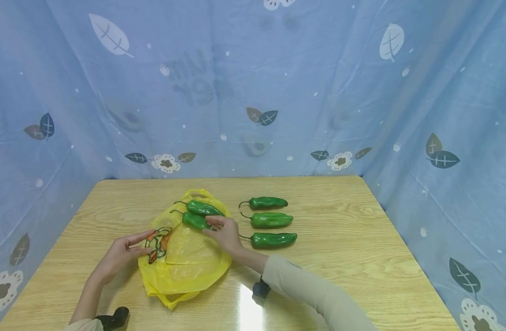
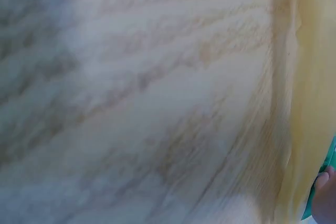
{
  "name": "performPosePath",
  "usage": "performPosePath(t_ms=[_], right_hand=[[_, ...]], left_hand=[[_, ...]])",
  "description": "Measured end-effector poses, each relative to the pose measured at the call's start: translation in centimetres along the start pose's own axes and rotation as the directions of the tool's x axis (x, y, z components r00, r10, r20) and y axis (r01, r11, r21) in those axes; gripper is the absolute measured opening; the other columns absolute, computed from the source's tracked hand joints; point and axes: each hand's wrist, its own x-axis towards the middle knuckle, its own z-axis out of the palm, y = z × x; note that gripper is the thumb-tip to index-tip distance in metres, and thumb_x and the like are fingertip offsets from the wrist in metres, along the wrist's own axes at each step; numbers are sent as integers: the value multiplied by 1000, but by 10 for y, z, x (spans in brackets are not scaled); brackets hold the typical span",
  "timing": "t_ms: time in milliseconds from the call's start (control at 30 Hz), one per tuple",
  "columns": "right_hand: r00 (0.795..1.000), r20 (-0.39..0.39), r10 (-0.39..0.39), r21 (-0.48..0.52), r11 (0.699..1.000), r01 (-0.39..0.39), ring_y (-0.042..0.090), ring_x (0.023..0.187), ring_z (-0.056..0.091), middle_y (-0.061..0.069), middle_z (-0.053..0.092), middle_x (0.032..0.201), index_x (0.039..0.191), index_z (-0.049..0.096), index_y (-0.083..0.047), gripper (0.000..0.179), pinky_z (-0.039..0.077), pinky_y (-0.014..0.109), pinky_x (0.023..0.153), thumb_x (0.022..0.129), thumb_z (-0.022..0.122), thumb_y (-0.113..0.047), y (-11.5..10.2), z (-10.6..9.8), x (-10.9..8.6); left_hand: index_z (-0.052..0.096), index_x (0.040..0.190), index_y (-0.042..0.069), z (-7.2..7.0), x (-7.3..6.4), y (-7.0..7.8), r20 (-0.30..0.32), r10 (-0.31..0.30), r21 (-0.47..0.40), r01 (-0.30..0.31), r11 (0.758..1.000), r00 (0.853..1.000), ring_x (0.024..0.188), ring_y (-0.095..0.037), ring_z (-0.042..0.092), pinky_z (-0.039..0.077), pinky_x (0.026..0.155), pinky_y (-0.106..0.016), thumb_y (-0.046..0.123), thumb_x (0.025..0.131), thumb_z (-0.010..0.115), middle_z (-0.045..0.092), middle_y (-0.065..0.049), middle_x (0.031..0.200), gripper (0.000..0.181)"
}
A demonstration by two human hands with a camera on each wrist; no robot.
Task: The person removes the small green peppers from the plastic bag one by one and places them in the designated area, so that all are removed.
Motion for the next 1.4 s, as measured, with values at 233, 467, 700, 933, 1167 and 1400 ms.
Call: performPosePath(t_ms=[233,467,700,933,1167,1400], right_hand=[[1000,17,2,-165,986,1,24,105,64,14,68,114,115,67,3,42,51,23,86,76,80,-3,2,-1,7],[999,27,37,-274,961,-28,24,104,65,14,68,114,118,65,3,49,52,25,85,74,83,-9,3,3,10],[999,28,17,-348,937,-6,25,103,65,14,68,113,117,66,5,51,52,28,85,72,85,-12,0,10,11],[997,74,8,-426,905,24,23,106,63,12,68,115,117,66,3,49,51,28,87,74,84,-13,-2,9,11],[993,99,60,-395,919,-16,23,106,64,8,68,114,112,72,-5,45,51,27,88,70,87,-15,-11,-7,16],[981,120,150,-332,938,-103,26,112,61,10,66,119,111,73,-9,45,49,30,91,69,87,-12,-26,-27,14]], left_hand=[[47,141,2,1,0,-3,6,-6,-11,6,1000,1000,117,-32,54,52,85,-31,22,93,64,37,-24,146,54],[45,142,1,2,0,-4,12,-1,-43,2,999,1000,109,-15,61,52,84,-29,20,94,64,37,-25,146,55],[45,142,-1,3,0,-3,17,4,-61,-3,998,1000,105,-5,60,51,83,-24,18,94,63,36,-25,146,55],[47,141,1,5,1,-6,10,-1,-47,1,999,1000,106,0,57,49,82,-19,21,93,65,37,-24,146,55],[46,141,1,2,0,-8,8,5,-21,-5,1000,1000,104,4,56,46,83,-16,23,93,64,36,-25,146,55],[45,142,0,-1,-1,-4,6,7,-13,-7,1000,1000,104,6,55,47,84,-18,22,94,63,36,-24,146,55]])
